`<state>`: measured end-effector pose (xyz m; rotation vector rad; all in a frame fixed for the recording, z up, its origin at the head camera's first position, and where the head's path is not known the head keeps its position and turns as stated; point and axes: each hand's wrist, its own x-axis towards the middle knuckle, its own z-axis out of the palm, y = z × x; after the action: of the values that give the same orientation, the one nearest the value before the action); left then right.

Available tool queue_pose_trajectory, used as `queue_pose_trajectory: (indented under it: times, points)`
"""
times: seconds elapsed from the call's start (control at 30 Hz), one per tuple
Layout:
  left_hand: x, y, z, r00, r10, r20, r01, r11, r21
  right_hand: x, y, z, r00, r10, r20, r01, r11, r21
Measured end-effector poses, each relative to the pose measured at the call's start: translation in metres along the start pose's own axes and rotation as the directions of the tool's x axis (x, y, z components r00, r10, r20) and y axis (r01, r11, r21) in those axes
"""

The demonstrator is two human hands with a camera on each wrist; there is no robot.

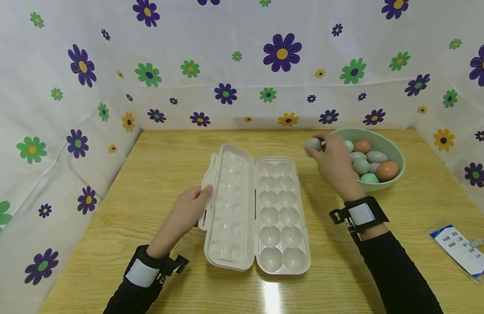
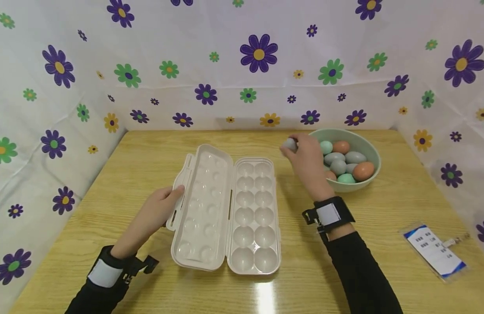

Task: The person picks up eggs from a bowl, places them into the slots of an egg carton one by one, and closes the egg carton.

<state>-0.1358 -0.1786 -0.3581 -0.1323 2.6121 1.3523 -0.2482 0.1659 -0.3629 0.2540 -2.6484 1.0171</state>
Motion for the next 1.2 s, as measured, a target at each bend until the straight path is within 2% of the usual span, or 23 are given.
queue_pose_trajectory:
  times: [0.13, 0.27, 0.5, 0.67, 1.07, 1.2]
  points:
    - [0.0, 0.0, 0.0, 1.0, 0.024, -0.009, -0.023, 0.999, 0.032, 0.007, -0.019, 0.029, 0.983, -0.072, 0.167, 0.067, 0.997, 0.035]
    - [0.0, 0.002, 0.001, 0.999, 0.033, 0.0, -0.033, 0.999, 0.035, 0.014, -0.029, 0.055, 0.947, -0.121, 0.296, 0.118, 0.993, 0.028]
    - [-0.002, 0.005, 0.004, 0.999, 0.034, 0.019, -0.034, 0.999, 0.008, 0.015, -0.03, 0.077, 0.9, -0.105, 0.424, 0.122, 0.992, -0.013]
    - [-0.003, 0.005, 0.005, 1.0, 0.024, 0.007, -0.024, 1.0, 0.017, 0.012, -0.031, 0.082, 0.88, -0.131, 0.457, 0.154, 0.988, -0.013]
    - [-0.003, 0.01, 0.004, 0.999, 0.04, -0.002, -0.04, 0.999, 0.012, 0.011, -0.032, 0.082, 0.893, -0.152, 0.423, 0.171, 0.985, -0.008]
    - [-0.003, 0.009, 0.005, 0.999, 0.043, 0.0, -0.043, 0.999, 0.009, 0.009, -0.032, 0.078, 0.895, -0.139, 0.424, 0.149, 0.989, 0.01]
